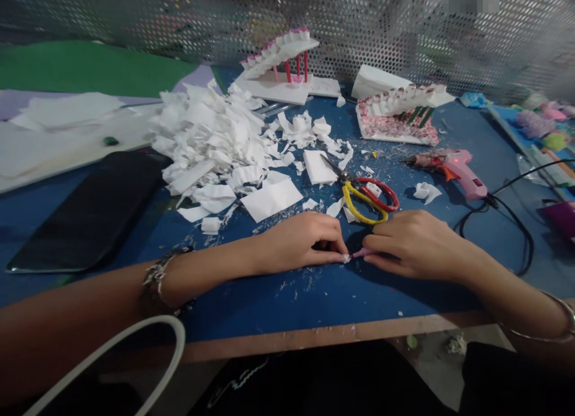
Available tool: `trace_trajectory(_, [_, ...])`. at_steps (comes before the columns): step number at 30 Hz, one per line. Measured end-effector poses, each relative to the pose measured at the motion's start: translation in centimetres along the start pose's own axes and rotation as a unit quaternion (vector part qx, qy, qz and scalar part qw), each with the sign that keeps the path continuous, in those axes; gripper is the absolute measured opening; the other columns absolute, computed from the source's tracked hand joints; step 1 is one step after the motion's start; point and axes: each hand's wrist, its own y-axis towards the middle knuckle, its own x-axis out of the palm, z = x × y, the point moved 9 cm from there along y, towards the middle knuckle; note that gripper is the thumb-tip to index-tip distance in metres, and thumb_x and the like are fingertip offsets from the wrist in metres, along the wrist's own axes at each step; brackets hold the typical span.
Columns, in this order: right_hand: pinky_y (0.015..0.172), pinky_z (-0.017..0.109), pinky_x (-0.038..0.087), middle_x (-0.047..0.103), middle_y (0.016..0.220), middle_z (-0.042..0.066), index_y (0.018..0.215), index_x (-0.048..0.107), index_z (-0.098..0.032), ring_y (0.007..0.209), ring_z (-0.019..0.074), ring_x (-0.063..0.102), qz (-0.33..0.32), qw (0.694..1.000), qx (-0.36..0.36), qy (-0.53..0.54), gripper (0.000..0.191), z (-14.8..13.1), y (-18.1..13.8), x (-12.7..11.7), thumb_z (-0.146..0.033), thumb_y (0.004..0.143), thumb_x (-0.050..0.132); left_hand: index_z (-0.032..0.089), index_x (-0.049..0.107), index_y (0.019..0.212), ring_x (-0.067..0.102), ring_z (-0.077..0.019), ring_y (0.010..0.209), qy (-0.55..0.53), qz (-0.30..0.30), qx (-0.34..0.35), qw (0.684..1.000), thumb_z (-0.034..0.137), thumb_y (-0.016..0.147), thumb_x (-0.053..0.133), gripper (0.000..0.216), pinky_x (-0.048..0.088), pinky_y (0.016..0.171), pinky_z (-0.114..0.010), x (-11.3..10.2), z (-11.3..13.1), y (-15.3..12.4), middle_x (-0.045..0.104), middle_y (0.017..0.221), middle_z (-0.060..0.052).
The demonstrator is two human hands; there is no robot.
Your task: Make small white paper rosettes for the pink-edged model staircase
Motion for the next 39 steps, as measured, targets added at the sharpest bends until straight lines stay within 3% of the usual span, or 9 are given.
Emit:
trace_trajectory(3, [0.055, 0.025, 0.022, 0.059, 0.067, 0.000, 0.080, 0.055, -0.022, 0.057, 0.0109, 0.046, 0.020, 1.000, -0.013, -0.019, 0.026, -0.28, 0.00, -0.32, -0.034, 0.089, 0.034, 0.012, 0.066, 0.085, 0.054, -0.0111, 0.070, -0.003, -0.004, -0.004, 1.000, 0.024, 0.082, 0.054, 0.018, 0.040, 0.065, -0.020, 0.00, -0.01, 0.06, 0.059, 0.078, -0.004])
trace_trajectory(23, [0.053, 0.027, 0.018, 0.057, 0.064, -0.001, 0.079, 0.054, -0.021, 0.055, 0.0105, 0.045, 0.003, 0.997, 0.004, -0.071, 0.028, -0.18, -0.12, -0.06, -0.034, 0.090, 0.032, 0.012, 0.068, 0.085, 0.056, -0.0118, 0.072, -0.008, 0.001, -0.008, 1.000, 0.024, 0.081, 0.056, 0.018, 0.041, 0.066, -0.020, -0.25, 0.11, 0.17, 0.062, 0.078, -0.005])
trace_trajectory(39, [0.053, 0.027, 0.019, 0.058, 0.067, -0.001, 0.084, 0.053, -0.023, 0.057, 0.0107, 0.046, 0.023, 0.998, -0.027, -0.050, 0.029, -0.72, -0.19, 0.00, -0.036, 0.090, 0.029, 0.013, 0.067, 0.085, 0.056, -0.0103, 0.069, 0.004, -0.002, -0.007, 1.000, 0.023, 0.081, 0.054, 0.016, 0.041, 0.064, -0.019, -0.10, -0.06, 0.05, 0.062, 0.078, -0.004])
